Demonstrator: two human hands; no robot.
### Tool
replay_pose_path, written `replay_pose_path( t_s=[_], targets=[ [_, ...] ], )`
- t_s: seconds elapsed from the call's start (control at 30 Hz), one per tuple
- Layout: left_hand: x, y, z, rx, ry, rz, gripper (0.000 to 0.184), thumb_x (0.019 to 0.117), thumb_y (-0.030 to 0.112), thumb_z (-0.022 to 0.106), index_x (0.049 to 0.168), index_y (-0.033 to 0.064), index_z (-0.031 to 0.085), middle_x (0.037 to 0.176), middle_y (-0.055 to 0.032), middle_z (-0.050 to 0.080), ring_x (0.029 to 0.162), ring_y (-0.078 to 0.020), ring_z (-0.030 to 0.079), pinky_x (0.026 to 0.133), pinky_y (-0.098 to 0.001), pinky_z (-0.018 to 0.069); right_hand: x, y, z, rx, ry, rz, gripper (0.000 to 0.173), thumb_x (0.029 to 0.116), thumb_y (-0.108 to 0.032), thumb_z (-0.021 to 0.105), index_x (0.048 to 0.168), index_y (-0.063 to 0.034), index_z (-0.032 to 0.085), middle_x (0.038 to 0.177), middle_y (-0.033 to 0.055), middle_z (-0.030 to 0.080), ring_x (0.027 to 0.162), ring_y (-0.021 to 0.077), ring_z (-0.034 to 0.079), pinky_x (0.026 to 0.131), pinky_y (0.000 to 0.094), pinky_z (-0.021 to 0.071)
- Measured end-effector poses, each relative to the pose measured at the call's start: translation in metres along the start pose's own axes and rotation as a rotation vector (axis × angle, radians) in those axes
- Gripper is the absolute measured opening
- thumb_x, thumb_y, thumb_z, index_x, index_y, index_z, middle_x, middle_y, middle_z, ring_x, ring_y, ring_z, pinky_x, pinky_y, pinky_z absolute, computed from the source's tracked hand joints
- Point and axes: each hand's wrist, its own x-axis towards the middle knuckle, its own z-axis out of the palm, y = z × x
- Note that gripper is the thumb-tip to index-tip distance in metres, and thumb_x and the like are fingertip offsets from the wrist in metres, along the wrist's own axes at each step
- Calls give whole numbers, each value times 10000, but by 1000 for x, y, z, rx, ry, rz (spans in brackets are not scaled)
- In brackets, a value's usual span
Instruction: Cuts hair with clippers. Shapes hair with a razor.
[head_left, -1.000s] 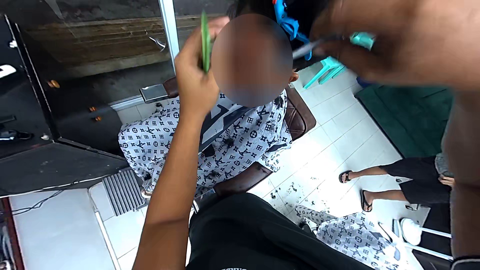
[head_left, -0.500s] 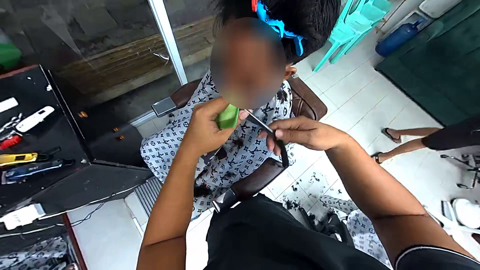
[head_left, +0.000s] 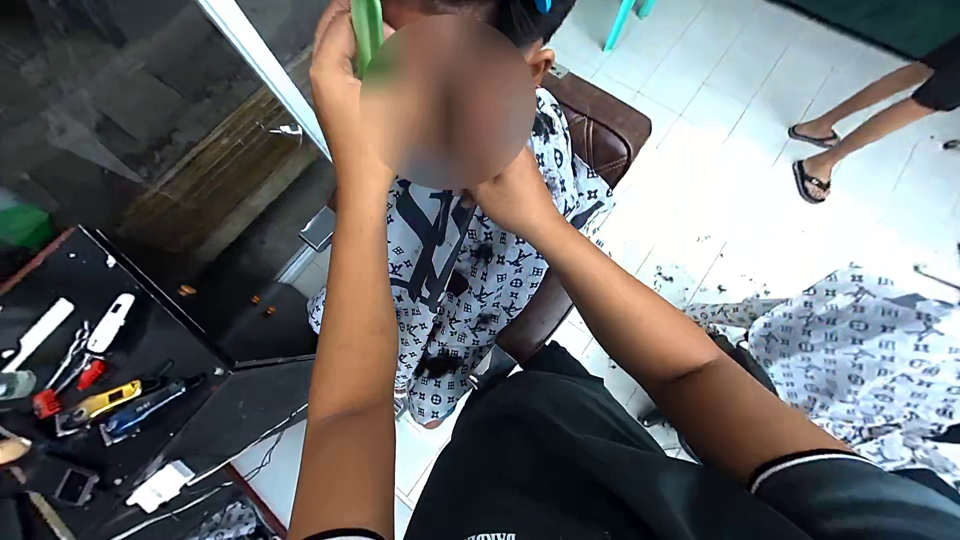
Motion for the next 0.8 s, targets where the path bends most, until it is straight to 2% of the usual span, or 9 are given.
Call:
replay_pose_path(
  t_s=[0.07, 0.23, 0.57, 0.8],
  targets=[
    [3, -2, 6, 3, -3, -34, 335, 836, 381, 803, 993, 98, 715, 1115, -43, 668, 997, -80, 640, 831, -258, 539, 6, -1, 3, -47, 25, 4, 234, 1030, -243, 630, 1130, -38, 684, 873, 35, 740, 699, 103, 715, 659, 298, 622],
    [6, -6, 10, -22, 8, -45, 368, 805, 369, 826, 999, 79, 707, 1112, -61, 669, 1061, -111, 626, 911, -297, 512, 13, -1, 4, -59, 36, 38, 206, 1028, -233, 639, 1110, -53, 696, 910, 37, 738, 719, 97, 716, 653, 290, 620],
    [7, -8, 12, -36, 31, -33, 359, 806, 348, 838, 993, 74, 702, 1063, -46, 675, 1028, -105, 630, 908, -292, 512, 18, -2, 7, -20, 29, 73, 206, 1030, -222, 639, 1120, -44, 688, 922, 51, 734, 711, 102, 717, 646, 292, 626],
    [8, -7, 11, 13, 24, -57, 382, 816, 395, 830, 1020, 95, 711, 1055, -19, 683, 1004, -84, 635, 888, -287, 515, 19, 0, 5, -1, 38, 71, 203, 1030, -221, 640, 1122, -47, 687, 913, 46, 734, 712, 113, 721, 631, 303, 631]
  ],
)
